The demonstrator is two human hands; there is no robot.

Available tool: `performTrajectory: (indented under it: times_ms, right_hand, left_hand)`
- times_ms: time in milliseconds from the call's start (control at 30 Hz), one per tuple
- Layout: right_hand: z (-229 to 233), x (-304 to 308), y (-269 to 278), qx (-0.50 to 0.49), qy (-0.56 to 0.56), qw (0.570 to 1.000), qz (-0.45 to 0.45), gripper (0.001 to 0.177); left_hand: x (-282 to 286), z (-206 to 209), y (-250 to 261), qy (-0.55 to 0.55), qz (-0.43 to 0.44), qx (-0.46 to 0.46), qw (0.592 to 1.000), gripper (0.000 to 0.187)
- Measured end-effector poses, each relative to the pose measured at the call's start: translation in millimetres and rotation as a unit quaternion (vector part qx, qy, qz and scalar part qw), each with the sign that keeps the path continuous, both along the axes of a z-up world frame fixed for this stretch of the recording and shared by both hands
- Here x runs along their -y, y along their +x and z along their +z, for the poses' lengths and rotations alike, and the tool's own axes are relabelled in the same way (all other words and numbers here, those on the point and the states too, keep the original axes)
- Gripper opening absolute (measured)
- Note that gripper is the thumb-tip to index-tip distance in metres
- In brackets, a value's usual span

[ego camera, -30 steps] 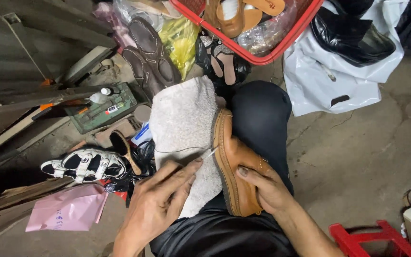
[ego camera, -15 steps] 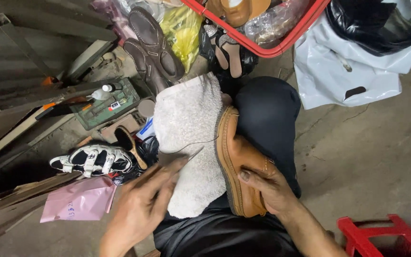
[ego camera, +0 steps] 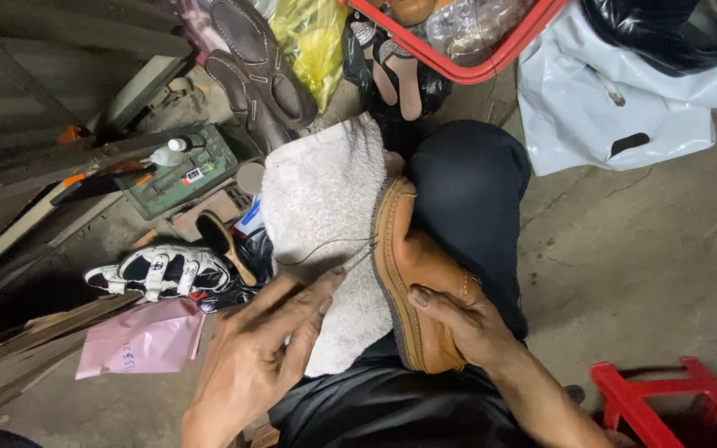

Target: The person sits on the floor and sews a brown leather shoe using a needle and thread. They repeatedly push the needle through the shoe's sole and pull the thread to secure the stitching. The shoe rests on a white cloth on their lap during the process.

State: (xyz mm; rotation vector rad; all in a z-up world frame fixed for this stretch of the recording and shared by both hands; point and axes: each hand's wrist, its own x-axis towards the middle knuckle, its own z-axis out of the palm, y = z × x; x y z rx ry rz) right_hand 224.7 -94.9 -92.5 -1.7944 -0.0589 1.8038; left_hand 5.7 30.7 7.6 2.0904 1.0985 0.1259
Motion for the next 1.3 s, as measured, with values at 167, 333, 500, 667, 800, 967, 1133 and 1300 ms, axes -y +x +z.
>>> performTrajectory:
  times_ms: [167,333,500,667,800,967,1133,1300]
  right_hand:
    - [-24,18,-1,-0.020,0.167,0.986,0.009,0.028]
    - [-20,17,0,-0.022,0.034,0.999,-0.019,0.029]
    - [-10,1,-1,-0.036,0.249,0.967,0.037,0.046]
    - [-27,21,-3,-0.016,0.140,0.989,0.036,0.025]
    - [-10,6,-6,-0.017,0.188,0.981,0.045,0.031]
    - [2,-2,-9,0.001,0.138,0.989,0.052,0.033]
    - [-8,-2,-13,-0.003,0.205,0.978,0.048,0.035]
    - [1,-14,-7,-0.005,0.156,0.984,0.081,0.041]
  left_hand:
    - [-4,0,2,-0.003,-0.019,-0.021,1.000,0.037]
    - [-1,0,-2,0.026,-0.042,-0.047,0.998,0.041]
    - [-5,4,1,0.020,-0.055,-0.068,0.996,0.043]
    - [-18,3,7,0.003,-0.087,-0.110,0.990,0.045]
    - [-37,2,17,-0.084,-0.167,-0.228,0.955,0.056]
    - [-57,22,52,-0.199,-0.238,-0.376,0.873,0.105]
    - [-57,26,71,-0.227,-0.292,-0.446,0.815,0.074]
    - [-47,17,86,-0.198,-0.294,-0.428,0.831,0.067]
